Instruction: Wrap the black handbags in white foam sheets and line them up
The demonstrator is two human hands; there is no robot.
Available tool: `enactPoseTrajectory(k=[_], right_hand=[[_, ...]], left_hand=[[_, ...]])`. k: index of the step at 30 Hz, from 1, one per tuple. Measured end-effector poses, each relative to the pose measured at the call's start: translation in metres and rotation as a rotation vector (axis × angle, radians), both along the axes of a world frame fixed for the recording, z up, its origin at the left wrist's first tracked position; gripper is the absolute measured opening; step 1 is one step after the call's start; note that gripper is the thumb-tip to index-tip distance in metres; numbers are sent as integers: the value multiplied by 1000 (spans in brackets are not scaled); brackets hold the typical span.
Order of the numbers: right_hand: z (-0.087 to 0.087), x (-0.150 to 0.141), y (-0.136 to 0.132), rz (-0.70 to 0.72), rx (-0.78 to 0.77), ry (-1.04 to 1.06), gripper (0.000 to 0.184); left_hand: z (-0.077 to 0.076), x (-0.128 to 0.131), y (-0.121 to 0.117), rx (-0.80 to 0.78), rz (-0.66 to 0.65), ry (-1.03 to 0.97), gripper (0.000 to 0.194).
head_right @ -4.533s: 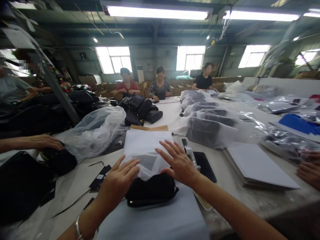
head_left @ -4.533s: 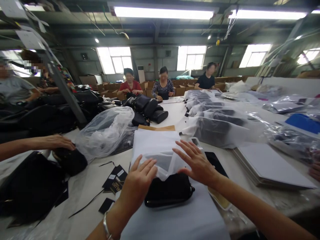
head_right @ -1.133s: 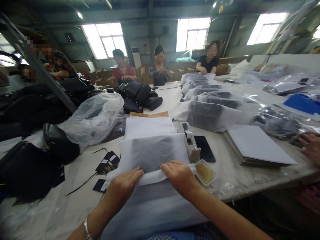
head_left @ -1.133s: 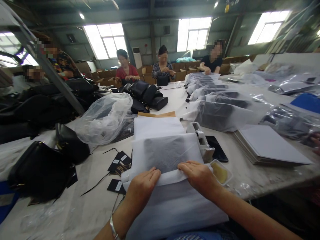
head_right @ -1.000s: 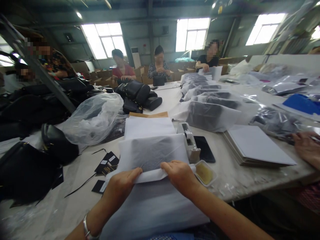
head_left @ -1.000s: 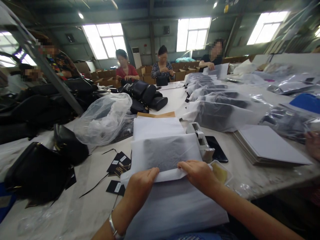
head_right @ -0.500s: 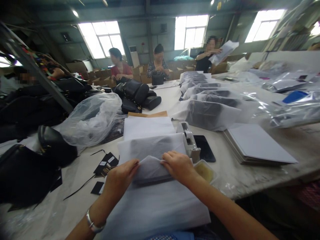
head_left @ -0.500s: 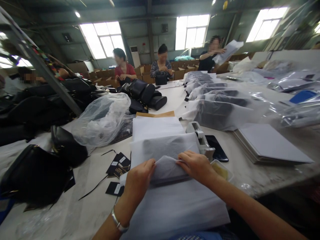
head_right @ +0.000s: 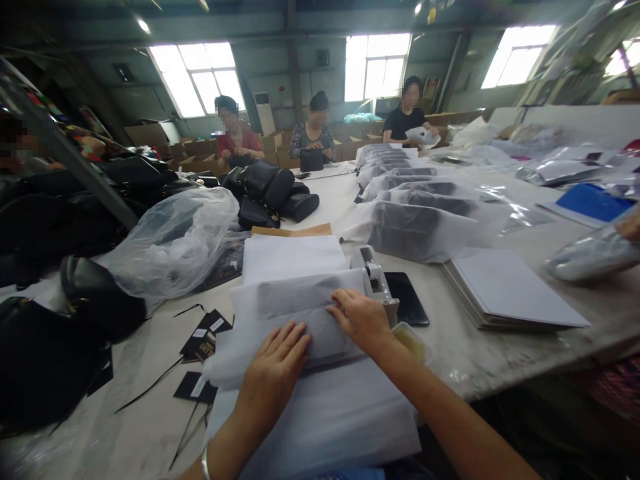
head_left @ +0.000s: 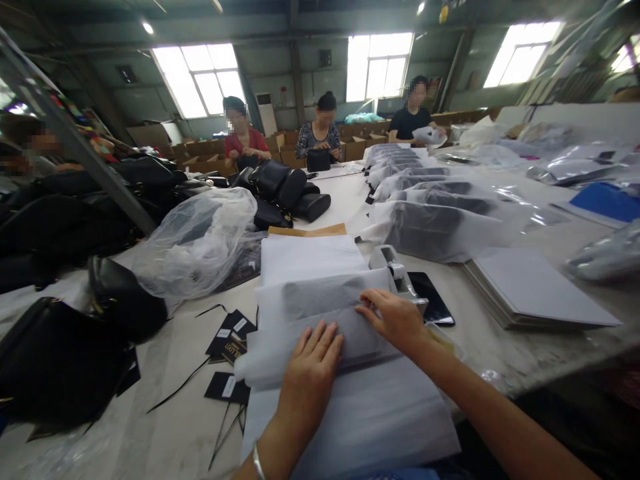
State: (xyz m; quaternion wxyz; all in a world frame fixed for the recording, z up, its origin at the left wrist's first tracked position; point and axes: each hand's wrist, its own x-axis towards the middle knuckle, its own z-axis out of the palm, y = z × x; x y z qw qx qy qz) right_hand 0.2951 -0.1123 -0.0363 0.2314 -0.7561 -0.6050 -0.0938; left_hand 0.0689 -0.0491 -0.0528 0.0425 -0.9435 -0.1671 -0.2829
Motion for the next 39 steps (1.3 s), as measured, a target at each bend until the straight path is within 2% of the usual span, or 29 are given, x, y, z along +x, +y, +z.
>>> enactPoseTrajectory(k=[4, 8, 10, 13, 16, 20, 22, 25, 28, 31, 34, 37, 39], right_hand=[[1, 28, -16, -91, 131, -51, 23], [-7, 66, -42, -265, 304, 35, 29], [-17, 81, -50, -336, 285, 152, 34], [-31, 91, -53, -362, 198, 432, 39], [-37, 93, -47, -351, 189, 758, 40], [-30, 88, -39, -335, 279, 1090, 39], [-24, 82, -41, -335, 344, 1119, 38], [-14, 68, -54, -333, 451, 1018, 32], [-12, 49, -75, -317, 469, 960, 36], [-18, 36, -90, -336, 407, 1126, 44], [-29, 34, -94, -409, 374, 1275, 47], [-38, 45, -91, -443, 347, 1283, 48], [-41, 56, -89, -442, 302, 1199, 47]], left_hand=[[-9, 7, -2, -54, 102, 109, 37], [-11, 5, 2, -58, 105, 130, 40], [-14, 4, 4, -31, 99, 118, 41], [-19, 4, 6, 40, 83, 128, 44], [-21, 4, 7, 74, 87, 142, 43], [-22, 4, 6, 60, 95, 141, 43], [-21, 3, 6, 51, 91, 131, 42], [-20, 3, 5, 45, 87, 127, 42], [-20, 3, 5, 51, 87, 129, 42], [-21, 3, 6, 56, 87, 127, 41], [-22, 3, 6, 66, 94, 130, 41], [-22, 3, 5, 93, 117, 141, 41], [-21, 3, 5, 118, 119, 153, 41]])
